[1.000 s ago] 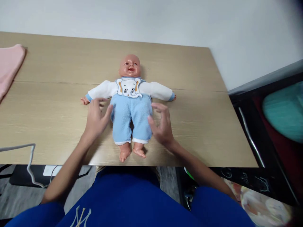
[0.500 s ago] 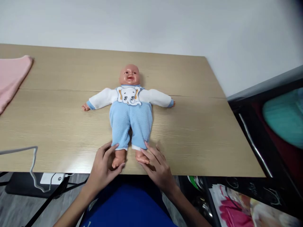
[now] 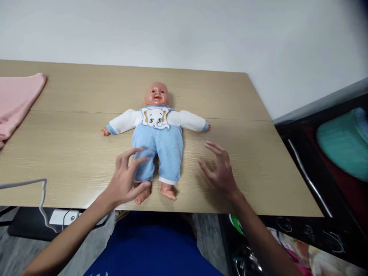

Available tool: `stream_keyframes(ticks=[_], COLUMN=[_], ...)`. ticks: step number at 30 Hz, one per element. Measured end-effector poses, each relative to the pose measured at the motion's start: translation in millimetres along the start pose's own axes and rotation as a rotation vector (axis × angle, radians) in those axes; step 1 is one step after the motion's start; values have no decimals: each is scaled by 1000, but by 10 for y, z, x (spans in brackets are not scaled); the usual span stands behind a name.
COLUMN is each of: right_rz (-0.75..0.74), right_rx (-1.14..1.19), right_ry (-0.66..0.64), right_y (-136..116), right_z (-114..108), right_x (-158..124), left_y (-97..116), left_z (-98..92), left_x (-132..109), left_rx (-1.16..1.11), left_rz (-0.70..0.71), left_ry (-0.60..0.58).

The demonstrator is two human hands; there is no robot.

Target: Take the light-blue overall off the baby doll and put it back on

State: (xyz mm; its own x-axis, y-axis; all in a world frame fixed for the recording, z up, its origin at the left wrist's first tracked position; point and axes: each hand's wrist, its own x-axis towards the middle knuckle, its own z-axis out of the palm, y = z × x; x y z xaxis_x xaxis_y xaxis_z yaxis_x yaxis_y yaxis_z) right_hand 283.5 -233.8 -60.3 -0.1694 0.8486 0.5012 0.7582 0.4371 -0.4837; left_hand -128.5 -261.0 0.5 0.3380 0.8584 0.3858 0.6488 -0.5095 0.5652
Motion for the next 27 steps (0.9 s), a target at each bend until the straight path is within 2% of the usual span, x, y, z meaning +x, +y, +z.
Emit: stream_keyframes(ticks=[3,7,10,13,15,18,20,23,27], right_rz=[-23,17,29,8,-35,-67,-40,44,123], right_rx=[-1,42,142,211,255,378,454,532,651], right_ry=[34,-60,-155,-60,16,24,17,-24,-163], right_y=[561,1087,1180,993,766,445,339,341,309], right_z=[143,337,320,167,81,113,247,519,818], right_x=[520,1126,1438,1639,1718,1730,1655,1458,1223], left_y=[72,-31,-114,-102,-79,-124,-224,-410,-571], left_z=[205,573,789,914,960,982,964,889,729], left_x=[637,1452,1944,2290,2430,2514,2509,2460,2370], left_rx=[42,120,202,281,317,285,185,-81,-445], left_rz=[9,65,115,179,203,155,115,91,-35], left_ry=[-5,-83,-188,-250,-269,-220,-150,4,179])
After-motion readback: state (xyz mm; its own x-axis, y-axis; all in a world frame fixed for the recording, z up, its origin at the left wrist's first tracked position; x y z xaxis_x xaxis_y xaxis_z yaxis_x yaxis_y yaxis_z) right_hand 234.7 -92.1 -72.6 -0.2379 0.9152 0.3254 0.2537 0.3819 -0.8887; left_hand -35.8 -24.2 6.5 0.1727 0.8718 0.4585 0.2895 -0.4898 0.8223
